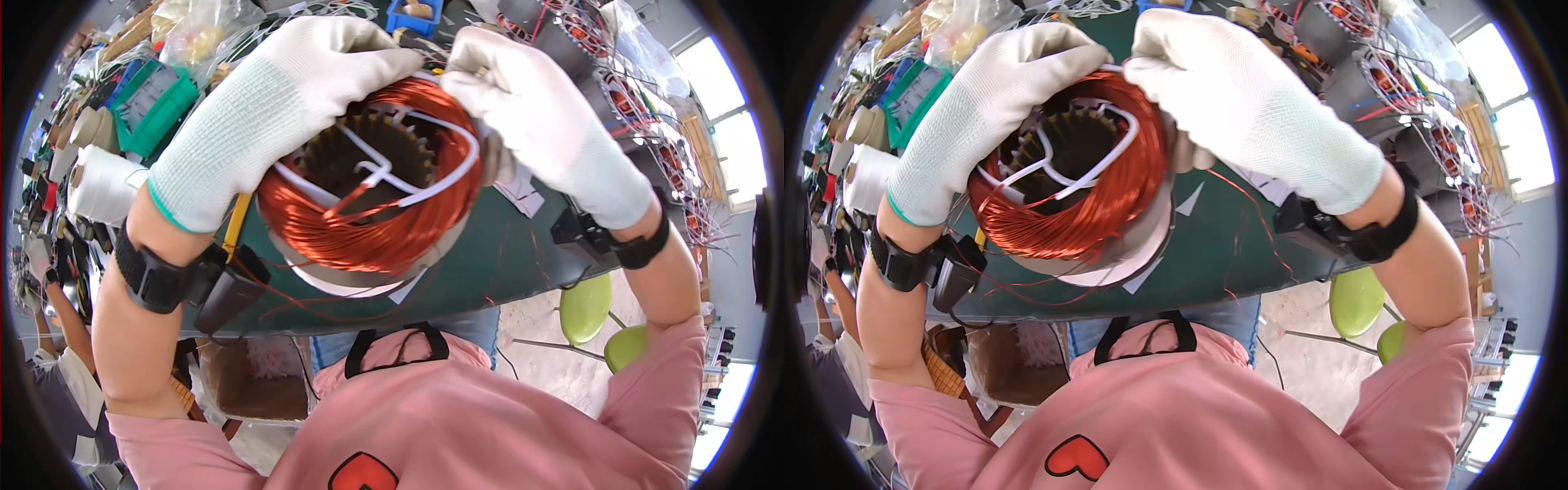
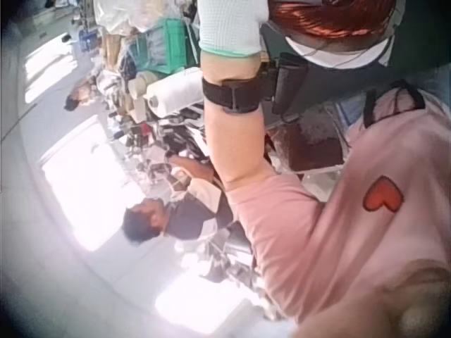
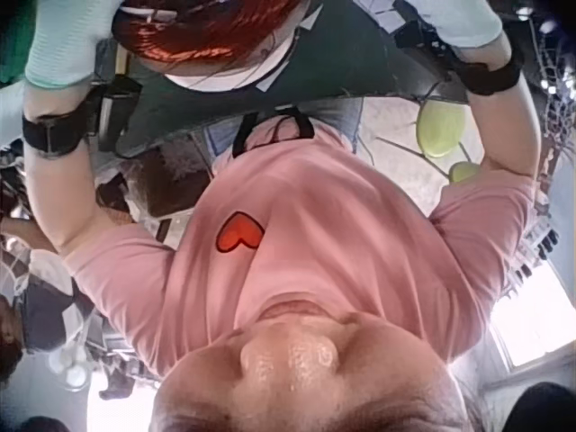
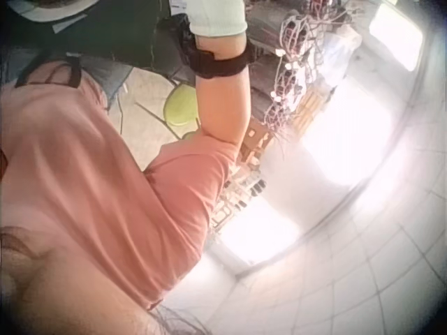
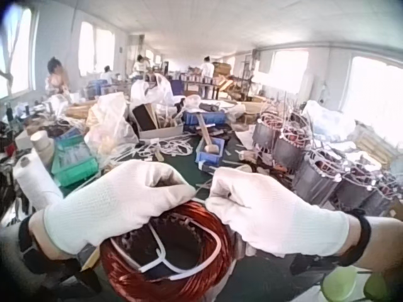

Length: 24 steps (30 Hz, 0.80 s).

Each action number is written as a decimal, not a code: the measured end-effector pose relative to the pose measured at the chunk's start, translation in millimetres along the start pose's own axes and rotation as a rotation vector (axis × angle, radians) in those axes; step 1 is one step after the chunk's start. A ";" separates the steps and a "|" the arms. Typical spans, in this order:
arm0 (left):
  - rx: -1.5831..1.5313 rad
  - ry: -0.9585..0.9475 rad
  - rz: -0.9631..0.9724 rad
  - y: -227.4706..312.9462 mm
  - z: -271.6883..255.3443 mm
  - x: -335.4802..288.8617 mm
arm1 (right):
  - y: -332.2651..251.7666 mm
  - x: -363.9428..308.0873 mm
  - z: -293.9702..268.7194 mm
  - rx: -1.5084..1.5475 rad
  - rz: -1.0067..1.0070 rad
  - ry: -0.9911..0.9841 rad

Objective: The recorder is assembling an electric motor stator by inserting and securing copper wire coils into the stator slots.

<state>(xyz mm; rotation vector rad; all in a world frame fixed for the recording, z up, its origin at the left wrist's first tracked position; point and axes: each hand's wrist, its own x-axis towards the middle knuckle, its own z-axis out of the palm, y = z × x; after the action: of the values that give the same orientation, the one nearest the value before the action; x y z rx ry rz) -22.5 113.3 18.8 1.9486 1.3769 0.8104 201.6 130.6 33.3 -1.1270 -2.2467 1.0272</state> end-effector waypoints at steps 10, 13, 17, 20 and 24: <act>-0.263 -0.103 -0.052 6.6 1.0 4.4 | 133.3 -63.9 -92.4 0.375 0.098 0.377; -0.215 -0.047 -0.100 11.7 2.0 -3.6 | 130.7 -94.9 -41.5 -0.024 0.200 0.079; -0.224 -0.090 -0.210 18.1 -1.5 -0.4 | 147.7 -97.3 -25.2 -0.190 0.085 0.166; -0.275 -0.084 -0.217 17.0 -4.2 -1.2 | 171.1 -45.7 -17.2 -0.325 -0.162 0.125; -0.327 -0.081 -0.197 10.8 -1.4 1.8 | 175.7 59.5 17.0 -0.440 -0.310 0.037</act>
<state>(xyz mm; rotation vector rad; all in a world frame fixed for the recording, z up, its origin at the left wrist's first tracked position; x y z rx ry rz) -16.9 112.3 28.2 1.5537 1.2750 0.7970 244.0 241.6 -110.2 -0.8999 -2.5845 0.3969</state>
